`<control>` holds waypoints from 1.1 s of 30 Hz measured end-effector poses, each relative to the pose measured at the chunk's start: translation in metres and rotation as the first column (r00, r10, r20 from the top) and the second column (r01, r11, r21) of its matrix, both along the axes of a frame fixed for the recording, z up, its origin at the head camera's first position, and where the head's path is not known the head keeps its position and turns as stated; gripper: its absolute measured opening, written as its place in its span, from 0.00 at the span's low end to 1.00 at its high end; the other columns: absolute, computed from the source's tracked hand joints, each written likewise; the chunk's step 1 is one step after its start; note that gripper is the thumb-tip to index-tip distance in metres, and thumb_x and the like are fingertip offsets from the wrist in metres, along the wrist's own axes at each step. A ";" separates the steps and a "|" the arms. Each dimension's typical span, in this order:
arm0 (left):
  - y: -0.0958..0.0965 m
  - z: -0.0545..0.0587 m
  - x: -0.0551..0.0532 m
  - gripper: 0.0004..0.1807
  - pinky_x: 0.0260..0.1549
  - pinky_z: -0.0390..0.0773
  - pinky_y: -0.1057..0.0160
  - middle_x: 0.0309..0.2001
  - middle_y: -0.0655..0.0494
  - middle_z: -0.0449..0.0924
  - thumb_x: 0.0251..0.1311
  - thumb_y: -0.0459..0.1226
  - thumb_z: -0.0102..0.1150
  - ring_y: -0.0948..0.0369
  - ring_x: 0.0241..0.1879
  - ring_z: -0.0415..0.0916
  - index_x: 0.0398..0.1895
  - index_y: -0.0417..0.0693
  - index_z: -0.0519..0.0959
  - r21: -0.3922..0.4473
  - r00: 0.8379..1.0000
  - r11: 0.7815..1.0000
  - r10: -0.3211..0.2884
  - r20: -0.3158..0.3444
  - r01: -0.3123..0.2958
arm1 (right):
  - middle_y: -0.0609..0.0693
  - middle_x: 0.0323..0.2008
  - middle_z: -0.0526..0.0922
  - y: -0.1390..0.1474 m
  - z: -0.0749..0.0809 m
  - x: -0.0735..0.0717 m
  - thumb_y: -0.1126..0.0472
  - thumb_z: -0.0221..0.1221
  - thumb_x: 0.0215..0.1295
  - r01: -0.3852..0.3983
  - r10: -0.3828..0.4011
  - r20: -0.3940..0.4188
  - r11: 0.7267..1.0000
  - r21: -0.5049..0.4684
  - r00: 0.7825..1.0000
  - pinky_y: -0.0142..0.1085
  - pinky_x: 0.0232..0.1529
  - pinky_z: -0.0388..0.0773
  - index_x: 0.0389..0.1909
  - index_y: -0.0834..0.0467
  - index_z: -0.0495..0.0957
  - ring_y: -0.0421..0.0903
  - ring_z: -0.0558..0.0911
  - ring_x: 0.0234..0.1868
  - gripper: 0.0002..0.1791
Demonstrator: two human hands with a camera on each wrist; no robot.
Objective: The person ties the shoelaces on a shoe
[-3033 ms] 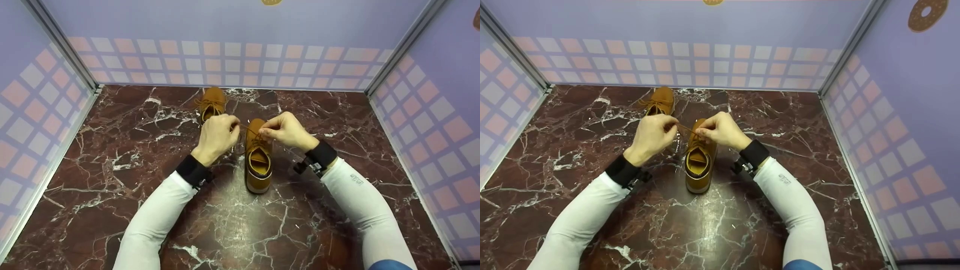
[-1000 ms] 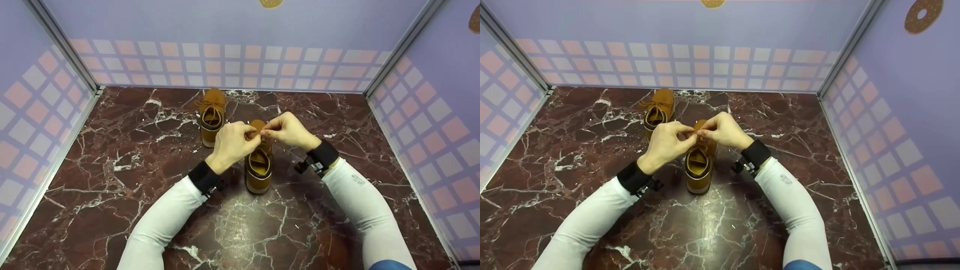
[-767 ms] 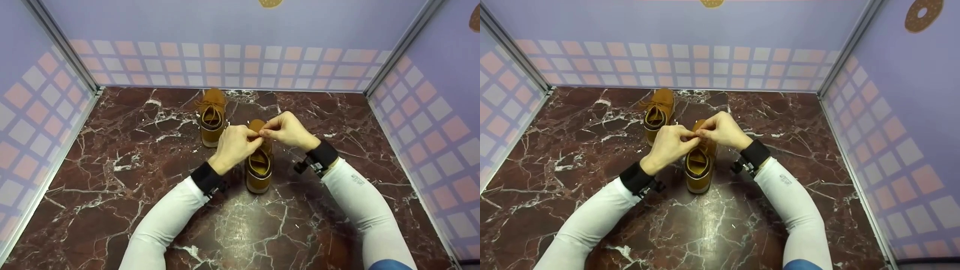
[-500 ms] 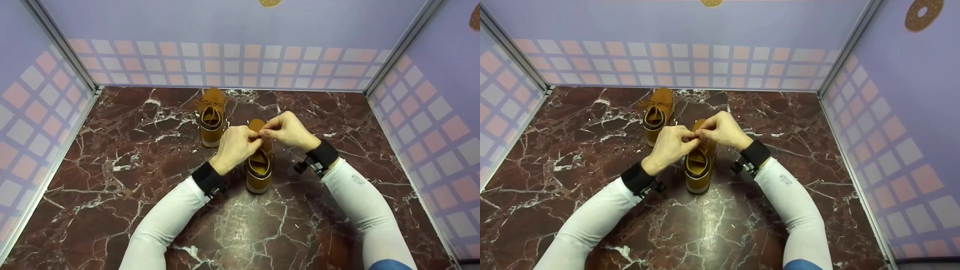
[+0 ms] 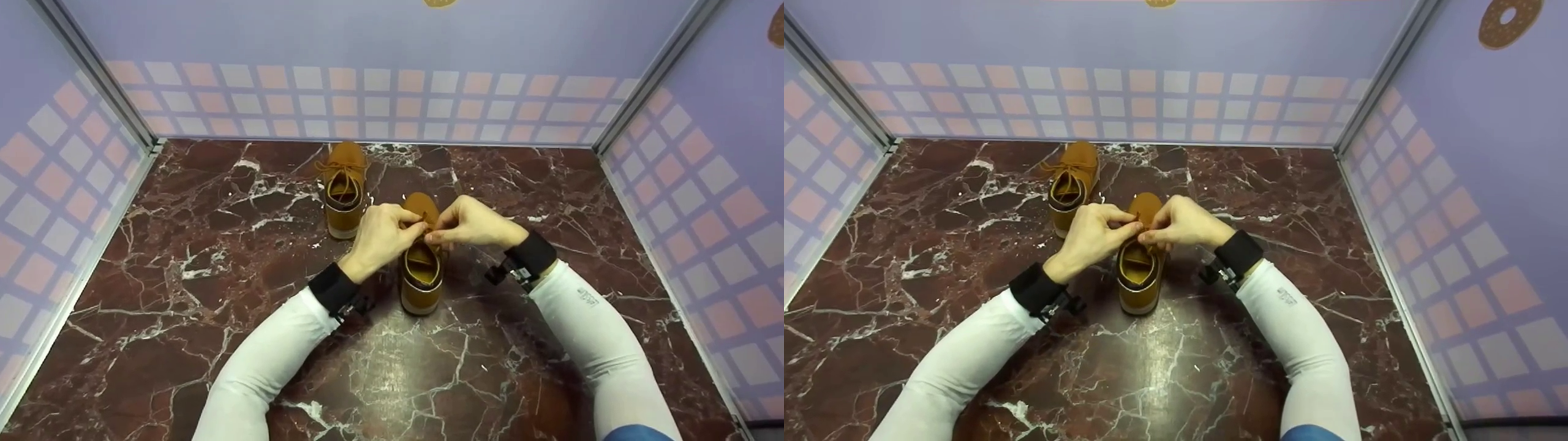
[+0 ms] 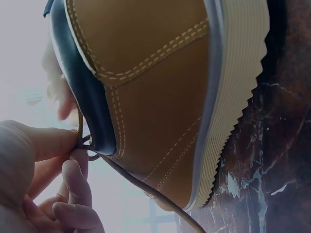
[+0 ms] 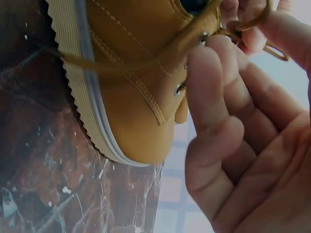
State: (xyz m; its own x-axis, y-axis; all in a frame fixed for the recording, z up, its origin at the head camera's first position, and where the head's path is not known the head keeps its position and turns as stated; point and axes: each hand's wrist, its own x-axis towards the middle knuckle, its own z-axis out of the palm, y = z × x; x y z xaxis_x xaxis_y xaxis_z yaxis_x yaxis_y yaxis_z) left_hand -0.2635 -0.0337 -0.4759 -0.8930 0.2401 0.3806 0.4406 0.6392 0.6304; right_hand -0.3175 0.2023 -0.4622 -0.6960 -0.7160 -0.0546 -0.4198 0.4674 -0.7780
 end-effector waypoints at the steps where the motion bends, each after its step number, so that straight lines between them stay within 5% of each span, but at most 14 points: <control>1: 0.000 0.000 0.000 0.08 0.38 0.89 0.49 0.41 0.51 0.97 0.66 0.42 0.78 0.53 0.38 0.94 0.45 0.54 0.97 0.001 1.000 1.000 0.002 0.005 -0.002 | 0.62 0.29 0.94 0.000 0.000 0.000 0.59 0.73 0.76 -0.016 0.016 0.005 1.000 0.003 1.000 0.26 0.26 0.81 0.35 0.61 0.95 0.32 0.85 0.21 0.11; 13: -0.001 0.007 0.002 0.10 0.42 0.90 0.50 0.49 0.57 0.97 0.68 0.49 0.77 0.53 0.46 0.96 0.48 0.63 0.97 -0.027 0.987 0.997 0.080 0.137 -0.077 | 0.58 0.33 0.95 0.013 0.004 -0.002 0.65 0.69 0.74 0.079 -0.074 0.073 0.995 -0.059 0.995 0.31 0.25 0.84 0.41 0.64 0.93 0.35 0.87 0.23 0.07; 22: 0.000 0.006 -0.003 0.09 0.48 0.90 0.50 0.47 0.55 0.98 0.67 0.44 0.77 0.51 0.48 0.96 0.46 0.53 0.97 0.055 0.989 0.998 0.019 0.149 -0.027 | 0.64 0.40 0.96 0.009 0.003 -0.005 0.65 0.71 0.75 0.056 -0.057 -0.022 0.997 -0.049 0.998 0.23 0.26 0.76 0.46 0.62 0.95 0.36 0.86 0.25 0.06; 33: 0.000 0.005 -0.004 0.10 0.51 0.91 0.50 0.47 0.53 0.97 0.66 0.42 0.77 0.50 0.49 0.95 0.47 0.51 0.97 0.101 0.987 0.995 0.002 0.162 -0.019 | 0.58 0.37 0.97 0.001 -0.003 -0.004 0.63 0.77 0.69 0.089 -0.100 -0.122 0.991 -0.096 0.988 0.22 0.31 0.80 0.41 0.58 0.96 0.31 0.85 0.29 0.03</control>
State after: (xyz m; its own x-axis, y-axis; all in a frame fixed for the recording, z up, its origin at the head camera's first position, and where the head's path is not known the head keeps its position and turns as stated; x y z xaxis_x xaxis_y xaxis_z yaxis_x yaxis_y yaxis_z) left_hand -0.2674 -0.0337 -0.4712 -0.9470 0.1980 0.2530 0.3212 0.5719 0.7548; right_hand -0.3212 0.2030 -0.4657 -0.7580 -0.6447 0.0994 -0.4743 0.4400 -0.7625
